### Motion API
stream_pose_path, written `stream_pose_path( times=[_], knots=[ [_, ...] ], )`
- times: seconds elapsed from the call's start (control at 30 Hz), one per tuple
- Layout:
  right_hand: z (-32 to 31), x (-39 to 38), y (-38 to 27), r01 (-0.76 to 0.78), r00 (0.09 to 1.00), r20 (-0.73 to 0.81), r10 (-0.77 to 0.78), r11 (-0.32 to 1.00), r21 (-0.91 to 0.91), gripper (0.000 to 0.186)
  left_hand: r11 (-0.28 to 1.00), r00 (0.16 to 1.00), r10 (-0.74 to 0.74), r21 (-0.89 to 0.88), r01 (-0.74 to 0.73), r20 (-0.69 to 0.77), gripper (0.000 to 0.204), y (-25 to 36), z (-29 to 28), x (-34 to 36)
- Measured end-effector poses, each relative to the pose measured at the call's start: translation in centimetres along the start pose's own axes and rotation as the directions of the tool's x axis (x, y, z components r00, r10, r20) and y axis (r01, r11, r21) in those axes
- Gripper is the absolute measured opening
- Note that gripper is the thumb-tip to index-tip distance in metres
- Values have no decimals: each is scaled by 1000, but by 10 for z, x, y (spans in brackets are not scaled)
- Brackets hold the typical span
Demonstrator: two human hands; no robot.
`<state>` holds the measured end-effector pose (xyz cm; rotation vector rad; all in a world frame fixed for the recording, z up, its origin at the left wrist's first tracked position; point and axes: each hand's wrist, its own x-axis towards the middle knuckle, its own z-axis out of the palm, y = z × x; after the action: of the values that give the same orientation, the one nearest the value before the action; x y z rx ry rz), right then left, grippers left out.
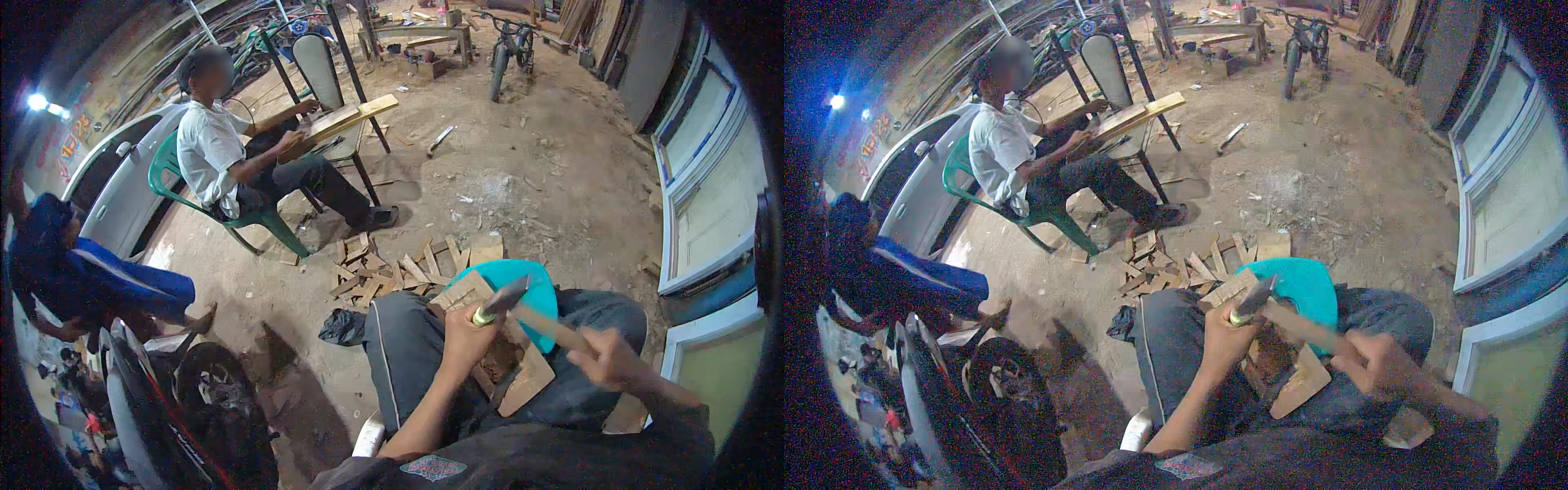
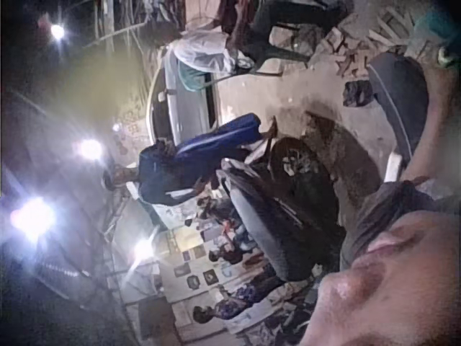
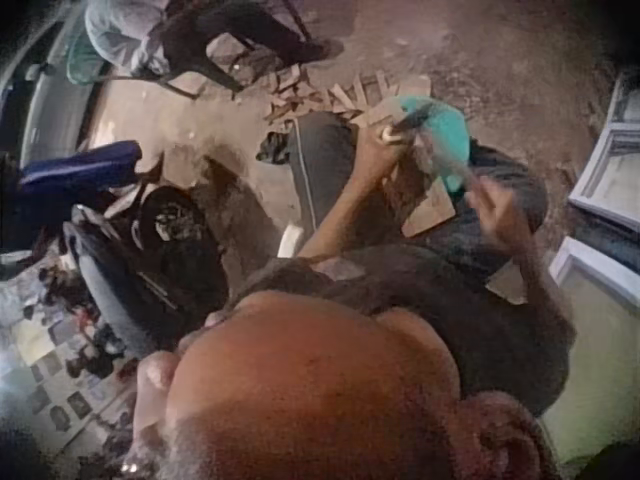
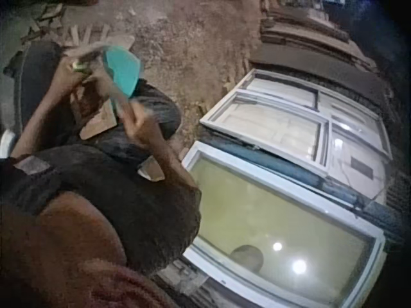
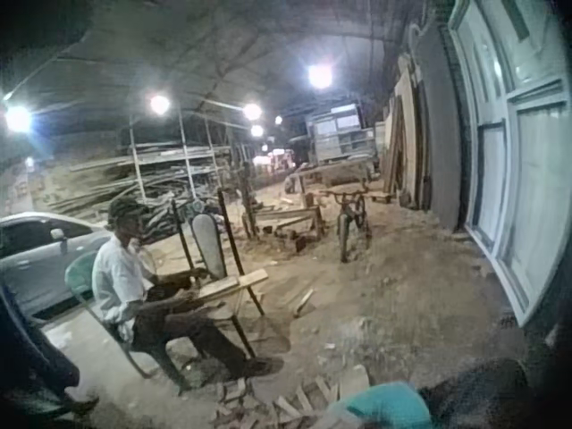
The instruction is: The person carves a piece of wood held on their lap by striking a chisel with a hammer.
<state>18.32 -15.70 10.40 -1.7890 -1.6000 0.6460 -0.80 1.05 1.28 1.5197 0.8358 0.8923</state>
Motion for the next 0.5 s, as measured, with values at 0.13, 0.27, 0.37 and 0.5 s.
stream_pose_path(
  times=[0.13, 0.27, 0.37, 0.5],
  knots=[
    [-3, -6, -4, -121, 993, -5, 121, 992, 39, 26, 998, 998, 61, -24, -60, 18, 29, -2, -4, 0],
    [-18, -7, 3, -83, 990, -77, 114, 941, 329, 21, 1000, 999, 1, 11, -1, 35, 28, 0, -6, 1],
    [10, -6, 9, 153, 976, -130, -176, 974, -168, 24, 1000, 1000, 17, -10, -17, 18, 19, 0, 0, 1],
    [14, -7, -12, -304, 940, 140, 311, 950, -68, 26, 999, 1000, -25, 24, 25, 9, 16, 5, -9, -2]
  ],
)
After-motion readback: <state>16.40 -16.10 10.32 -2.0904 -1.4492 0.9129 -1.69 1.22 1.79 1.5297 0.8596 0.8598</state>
